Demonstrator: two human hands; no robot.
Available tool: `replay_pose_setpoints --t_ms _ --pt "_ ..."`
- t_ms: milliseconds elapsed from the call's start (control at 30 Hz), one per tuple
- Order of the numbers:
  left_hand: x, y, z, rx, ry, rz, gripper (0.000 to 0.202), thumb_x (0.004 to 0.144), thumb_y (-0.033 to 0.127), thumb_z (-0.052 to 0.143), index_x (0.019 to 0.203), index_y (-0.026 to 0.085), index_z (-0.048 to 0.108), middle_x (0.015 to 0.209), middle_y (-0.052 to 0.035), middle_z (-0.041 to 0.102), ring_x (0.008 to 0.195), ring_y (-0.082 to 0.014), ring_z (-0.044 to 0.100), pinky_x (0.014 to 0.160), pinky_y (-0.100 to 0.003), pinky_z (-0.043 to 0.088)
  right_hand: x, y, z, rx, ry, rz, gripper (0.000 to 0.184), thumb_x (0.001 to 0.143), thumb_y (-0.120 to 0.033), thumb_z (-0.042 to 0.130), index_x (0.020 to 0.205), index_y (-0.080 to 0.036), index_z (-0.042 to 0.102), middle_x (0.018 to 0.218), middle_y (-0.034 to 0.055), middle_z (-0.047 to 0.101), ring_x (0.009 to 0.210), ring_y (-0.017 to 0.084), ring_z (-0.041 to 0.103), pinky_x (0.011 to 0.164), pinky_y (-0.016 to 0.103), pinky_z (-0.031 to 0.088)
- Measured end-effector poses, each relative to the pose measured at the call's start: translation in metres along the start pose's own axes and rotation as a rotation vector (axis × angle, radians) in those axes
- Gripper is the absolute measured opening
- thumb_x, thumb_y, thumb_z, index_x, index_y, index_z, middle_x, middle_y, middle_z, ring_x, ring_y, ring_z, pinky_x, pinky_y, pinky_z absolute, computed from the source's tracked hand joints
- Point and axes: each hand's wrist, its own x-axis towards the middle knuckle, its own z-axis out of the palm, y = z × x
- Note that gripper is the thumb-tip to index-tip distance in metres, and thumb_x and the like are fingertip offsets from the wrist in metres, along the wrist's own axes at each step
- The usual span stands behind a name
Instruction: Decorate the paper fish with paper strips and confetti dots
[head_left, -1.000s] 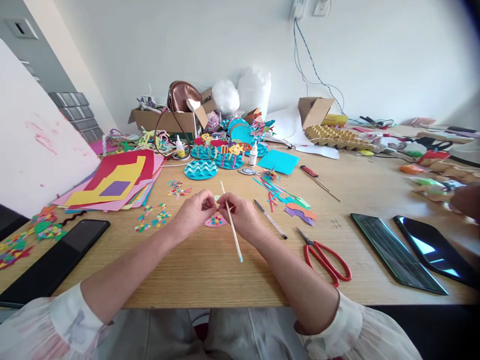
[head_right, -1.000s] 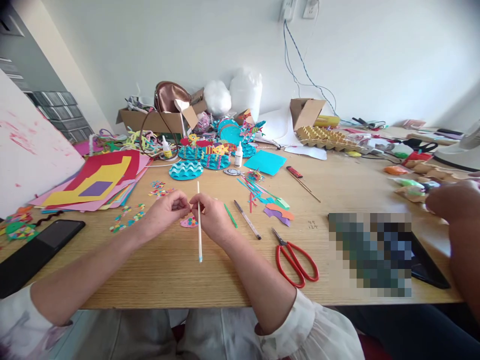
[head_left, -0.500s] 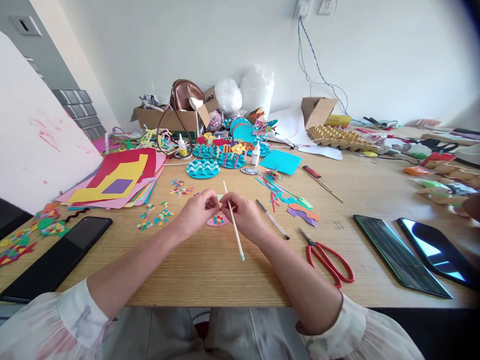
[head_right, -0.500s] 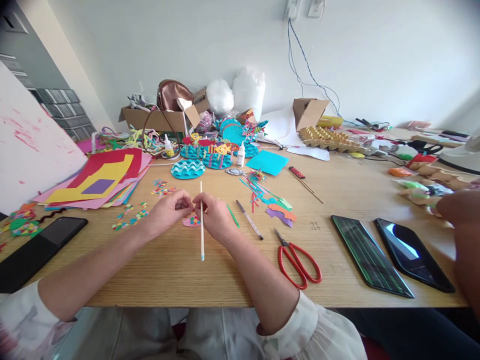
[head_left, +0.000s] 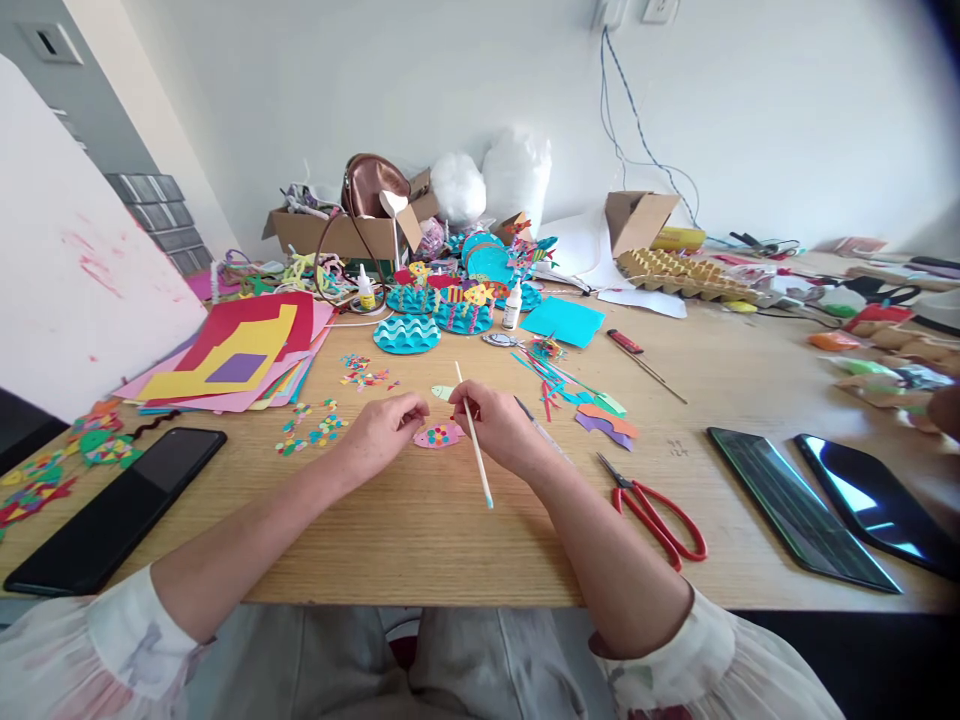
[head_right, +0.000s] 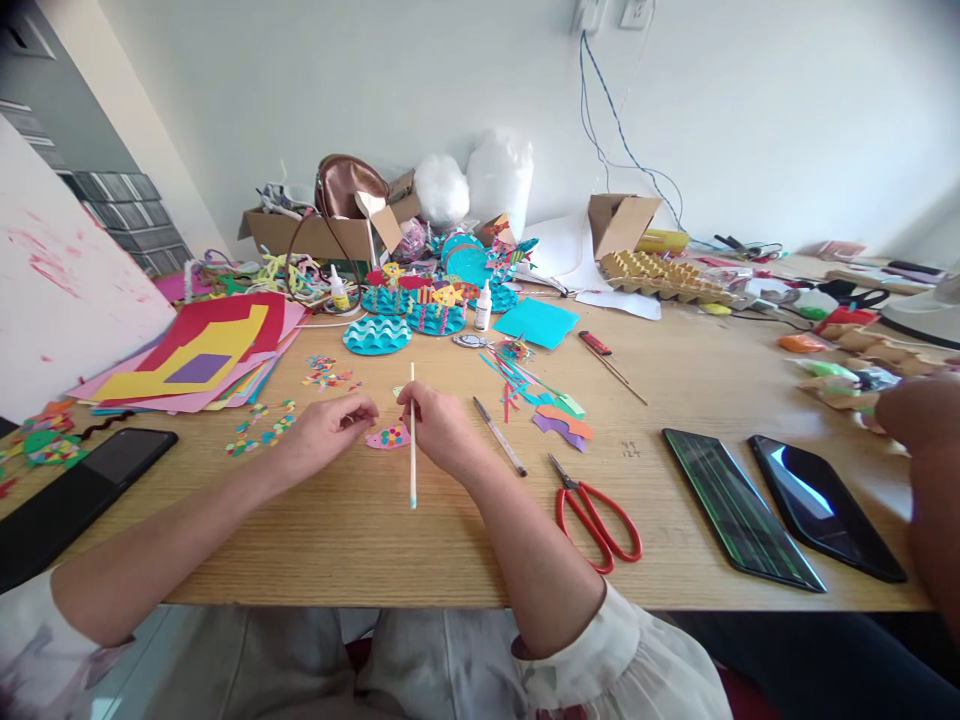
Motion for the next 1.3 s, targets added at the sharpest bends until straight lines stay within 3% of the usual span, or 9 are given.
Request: replay_pose_setpoints --t_ms 167,400,1300 --pt "-0.017 -0.017 0.006 0.248 -0.082 0.193 0.021 0.079 0.007 0.04 0.084 0.016 0.058 0.087 -0.006 0.063 0.087 -0.0186 0.057 0.079 -0.03 0.043 -0.002 0.005 0.0 -0.129 -0.123 -0.037 0.017 0.071 -0.008 0.048 0.078 -0.019 0.057 0.064 -0.0002 0.06 0.056 0.011 0.051 0.052 0.02 0.033" --pt "-0.023 -0.023 0.013 0.292 -0.05 0.297 0.023 0.083 0.006 0.036 0.088 0.013 0.057 0.087 -0.0082 0.061 0.086 -0.0196 0.056 0.079 -0.031 0.043 -0.003 0.013 0.008 -0.152 -0.201 -0.061 0.02 0.071 -0.005 0.045 0.079 -0.018 0.058 0.07 0.0022 0.063 0.061 0.012 0.053 0.053 0.021 0.034" --pt "-0.025 -0.024 0.015 0.318 0.002 0.329 0.021 0.079 0.001 0.041 0.085 0.014 0.056 0.083 -0.0051 0.061 0.083 -0.0178 0.055 0.076 -0.029 0.045 -0.002 0.013 0.014 -0.28 -0.247 -0.056 0.021 0.072 -0.008 0.045 0.087 -0.017 0.057 0.075 0.0033 0.064 0.065 0.013 0.054 0.055 0.02 0.032"
